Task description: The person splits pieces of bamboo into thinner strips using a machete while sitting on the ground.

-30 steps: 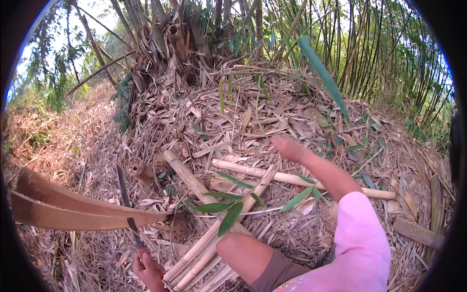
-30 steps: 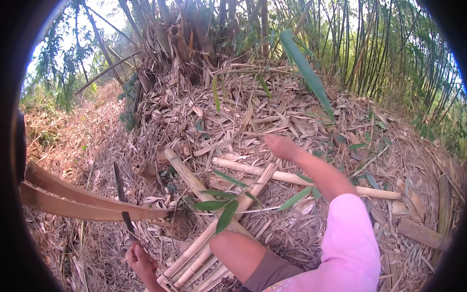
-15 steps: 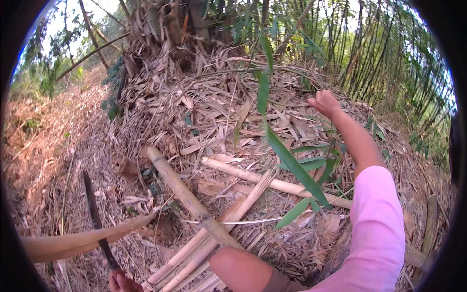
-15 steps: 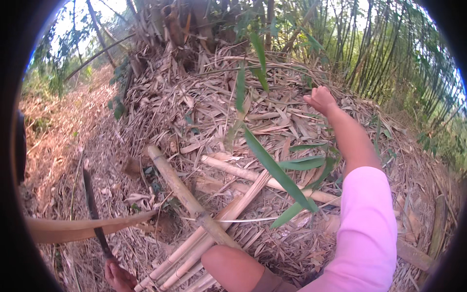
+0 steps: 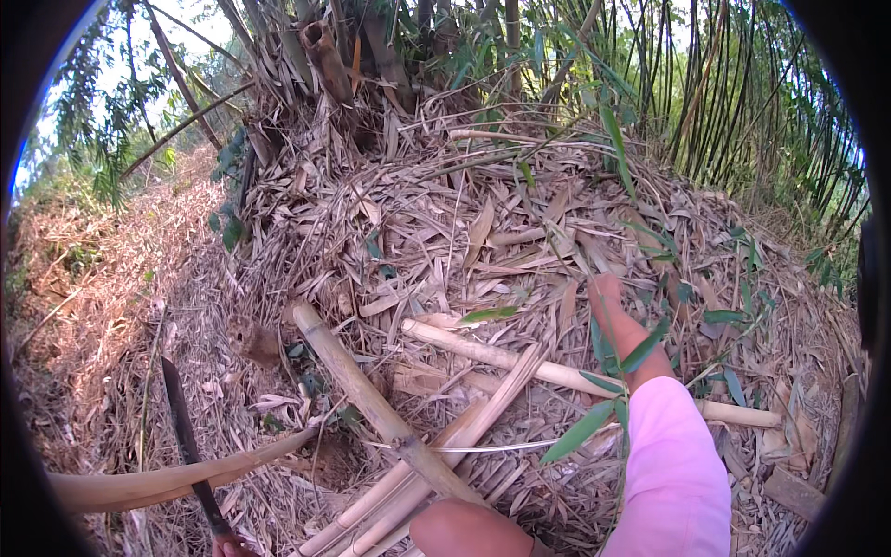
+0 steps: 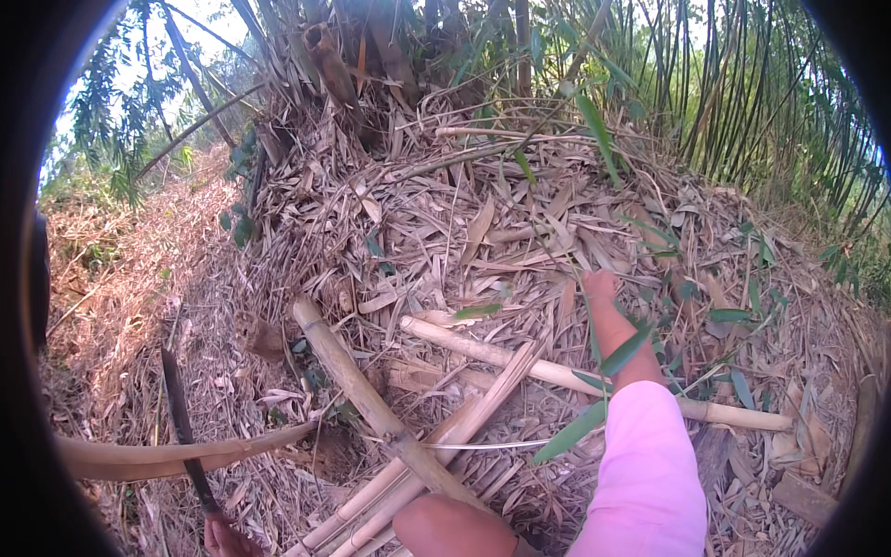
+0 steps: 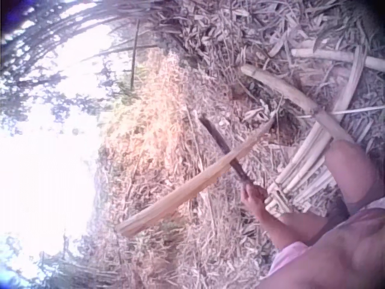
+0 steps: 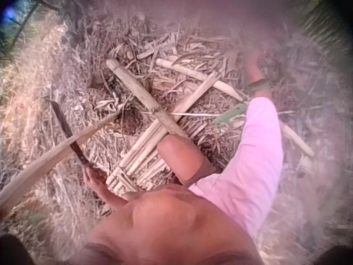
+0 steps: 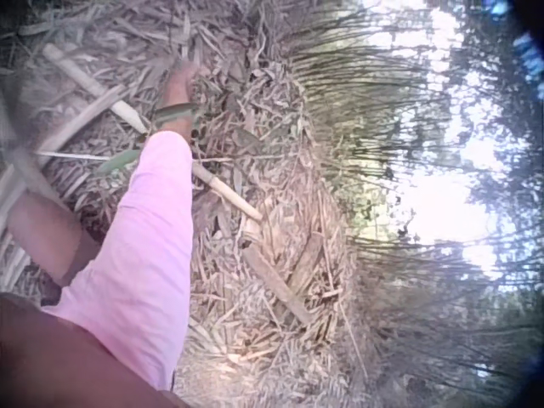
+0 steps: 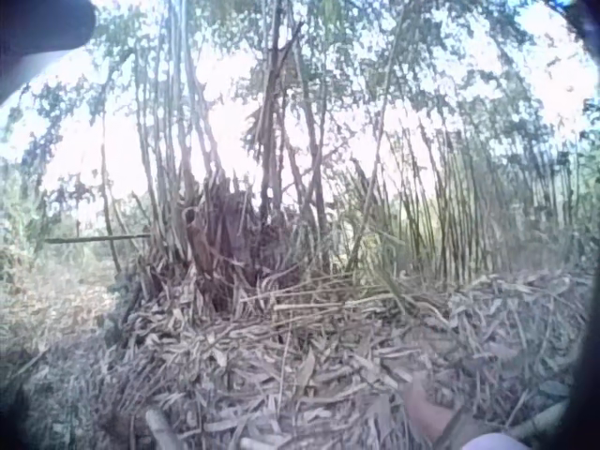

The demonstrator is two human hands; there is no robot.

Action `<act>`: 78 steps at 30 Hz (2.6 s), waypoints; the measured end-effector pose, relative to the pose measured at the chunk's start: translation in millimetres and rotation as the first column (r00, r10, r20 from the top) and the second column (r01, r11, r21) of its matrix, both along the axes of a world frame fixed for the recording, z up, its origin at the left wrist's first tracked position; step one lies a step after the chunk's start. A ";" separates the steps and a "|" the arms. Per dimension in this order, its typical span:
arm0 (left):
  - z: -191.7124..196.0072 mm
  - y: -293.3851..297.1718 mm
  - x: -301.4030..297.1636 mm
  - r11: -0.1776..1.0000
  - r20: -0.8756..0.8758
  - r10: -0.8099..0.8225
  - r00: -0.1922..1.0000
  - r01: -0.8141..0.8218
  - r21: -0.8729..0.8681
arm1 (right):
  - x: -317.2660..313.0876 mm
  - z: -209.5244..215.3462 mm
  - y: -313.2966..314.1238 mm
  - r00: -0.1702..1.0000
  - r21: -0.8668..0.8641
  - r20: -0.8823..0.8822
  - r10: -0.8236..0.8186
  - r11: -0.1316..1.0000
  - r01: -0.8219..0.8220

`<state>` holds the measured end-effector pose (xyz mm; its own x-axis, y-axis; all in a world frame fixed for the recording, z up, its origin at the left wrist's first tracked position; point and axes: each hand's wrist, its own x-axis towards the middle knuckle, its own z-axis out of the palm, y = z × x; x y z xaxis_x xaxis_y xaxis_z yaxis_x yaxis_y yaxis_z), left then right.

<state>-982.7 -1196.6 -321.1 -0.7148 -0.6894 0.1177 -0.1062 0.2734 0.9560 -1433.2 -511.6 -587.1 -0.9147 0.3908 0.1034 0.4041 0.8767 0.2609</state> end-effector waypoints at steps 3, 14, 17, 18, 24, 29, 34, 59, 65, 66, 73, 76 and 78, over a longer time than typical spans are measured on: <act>5.3 6.7 -1.7 0.999 0.013 0.036 0.999 -0.036 0.023 | 16.3 5.1 -20.5 0.937 -0.043 -0.071 0.342 0.937 -0.346; 9.7 26.5 6.0 0.998 -0.006 -0.043 0.999 0.043 0.040 | 198.3 84.9 -75.3 0.438 0.073 -0.694 0.571 0.661 -0.747; -1.9 13.7 15.3 0.997 -0.047 -0.037 0.998 0.040 0.060 | 252.2 100.6 -90.9 0.488 0.099 -0.609 0.625 0.671 -0.735; -2.5 15.6 13.0 0.998 -0.020 -0.024 1.000 0.025 0.061 | 276.2 107.3 -95.7 0.509 0.082 -0.619 0.598 0.694 -0.715; -29.1 -11.4 19.9 0.998 -0.096 -0.053 0.994 0.057 0.037 | 390.8 130.4 -181.7 0.603 0.071 -0.652 0.460 0.829 -0.555; -28.4 -12.2 22.3 0.998 -0.099 -0.055 0.994 0.056 0.010 | 422.2 131.6 -224.9 0.625 -0.250 -0.753 0.205 0.791 -0.559; -35.8 -33.3 29.4 0.974 -0.155 -0.195 0.969 0.172 -0.146 | 413.1 172.7 -233.2 0.559 -0.112 -0.774 0.298 0.805 -0.583; 2.7 7.9 24.3 0.992 -0.071 -0.123 0.990 0.125 0.024 | 400.5 263.1 -396.4 0.645 -0.644 -0.763 -0.031 -0.041 -0.764; 3.4 63.6 15.2 0.925 -0.201 -0.133 0.971 0.194 0.326 | 427.0 258.7 -492.5 0.689 -0.788 -0.588 0.424 -0.493 -0.369; -3.1 72.7 16.4 0.930 -0.248 -0.072 0.966 0.155 0.334 | 425.1 268.3 -507.3 0.741 -0.812 -0.482 0.467 -0.556 -0.178; 1.5 110.7 53.1 1.000 -0.147 -0.031 0.989 0.031 0.000 | 417.9 282.4 -520.5 0.728 -0.897 -0.392 0.562 -0.408 -0.169; 58.6 115.8 82.2 0.817 -0.457 0.195 0.868 -0.402 -0.414 | 425.7 273.1 -509.1 0.674 -0.889 -0.456 0.582 -0.337 -0.311; 107.9 105.8 83.3 0.874 -0.724 -0.066 0.686 -0.310 -0.373 | 436.7 271.0 -504.4 0.647 -0.872 -0.488 0.586 -0.292 -0.393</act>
